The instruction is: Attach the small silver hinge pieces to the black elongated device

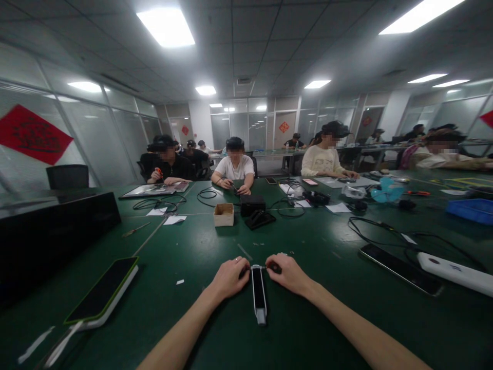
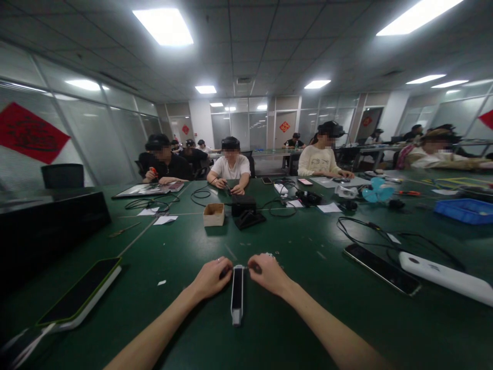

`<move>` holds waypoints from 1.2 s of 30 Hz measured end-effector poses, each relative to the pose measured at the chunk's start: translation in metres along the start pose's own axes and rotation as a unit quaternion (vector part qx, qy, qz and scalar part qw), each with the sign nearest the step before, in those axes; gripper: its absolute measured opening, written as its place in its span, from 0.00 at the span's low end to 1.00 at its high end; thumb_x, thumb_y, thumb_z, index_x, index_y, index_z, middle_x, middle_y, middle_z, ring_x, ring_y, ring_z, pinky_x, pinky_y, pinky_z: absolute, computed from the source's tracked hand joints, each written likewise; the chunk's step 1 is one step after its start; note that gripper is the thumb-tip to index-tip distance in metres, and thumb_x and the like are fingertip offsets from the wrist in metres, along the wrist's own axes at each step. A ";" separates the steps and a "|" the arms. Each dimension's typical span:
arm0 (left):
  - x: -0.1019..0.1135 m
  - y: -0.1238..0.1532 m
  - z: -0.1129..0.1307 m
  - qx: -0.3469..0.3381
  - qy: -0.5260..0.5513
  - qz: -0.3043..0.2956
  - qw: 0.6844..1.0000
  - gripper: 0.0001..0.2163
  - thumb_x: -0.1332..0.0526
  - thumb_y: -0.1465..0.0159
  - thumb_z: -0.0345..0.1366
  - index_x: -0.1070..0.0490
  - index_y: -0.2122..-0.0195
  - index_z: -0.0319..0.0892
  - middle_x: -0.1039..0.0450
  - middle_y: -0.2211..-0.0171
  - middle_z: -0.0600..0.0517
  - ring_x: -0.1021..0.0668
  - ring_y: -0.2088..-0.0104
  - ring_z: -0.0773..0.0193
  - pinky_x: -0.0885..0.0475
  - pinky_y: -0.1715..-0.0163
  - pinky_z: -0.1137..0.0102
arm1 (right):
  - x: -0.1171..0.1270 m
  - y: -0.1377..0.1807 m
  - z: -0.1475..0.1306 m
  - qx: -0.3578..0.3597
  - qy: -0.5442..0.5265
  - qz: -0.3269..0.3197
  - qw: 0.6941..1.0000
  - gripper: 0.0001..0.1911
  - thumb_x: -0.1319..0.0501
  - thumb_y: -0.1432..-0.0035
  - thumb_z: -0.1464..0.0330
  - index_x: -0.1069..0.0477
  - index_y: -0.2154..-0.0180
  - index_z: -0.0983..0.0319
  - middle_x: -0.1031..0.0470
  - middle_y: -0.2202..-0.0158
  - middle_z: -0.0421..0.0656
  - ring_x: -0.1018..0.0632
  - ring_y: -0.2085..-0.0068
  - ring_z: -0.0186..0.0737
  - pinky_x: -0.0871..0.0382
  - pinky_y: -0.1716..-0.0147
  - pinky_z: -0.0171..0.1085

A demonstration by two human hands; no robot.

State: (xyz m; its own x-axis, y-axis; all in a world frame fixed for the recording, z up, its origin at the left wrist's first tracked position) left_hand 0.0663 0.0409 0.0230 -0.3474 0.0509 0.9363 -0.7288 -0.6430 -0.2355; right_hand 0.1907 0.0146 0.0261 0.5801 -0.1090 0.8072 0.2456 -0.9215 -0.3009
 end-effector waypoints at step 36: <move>0.001 0.001 0.001 -0.004 -0.006 0.004 1.000 0.05 0.48 0.36 0.31 0.34 0.62 0.43 0.30 0.65 0.53 0.27 0.68 0.65 0.34 0.67 0.72 | -0.001 -0.001 -0.014 0.026 0.045 0.006 0.999 0.08 0.43 0.41 0.68 0.27 0.61 0.61 0.23 0.62 0.43 0.26 0.60 0.40 0.33 0.58 0.40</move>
State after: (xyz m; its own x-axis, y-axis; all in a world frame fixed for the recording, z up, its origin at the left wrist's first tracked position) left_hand 0.0661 0.0393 0.0242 -0.3461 0.0363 0.9375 -0.7302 -0.6379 -0.2448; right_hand 0.1789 0.0100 0.0332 0.5108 -0.1546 0.8457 0.2810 -0.8996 -0.3342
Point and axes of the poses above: each hand's wrist, its own y-axis away from the middle knuckle, its own x-axis out of the back of the hand, z = x × y, the point moved 10 cm from there along -y, towards the middle knuckle
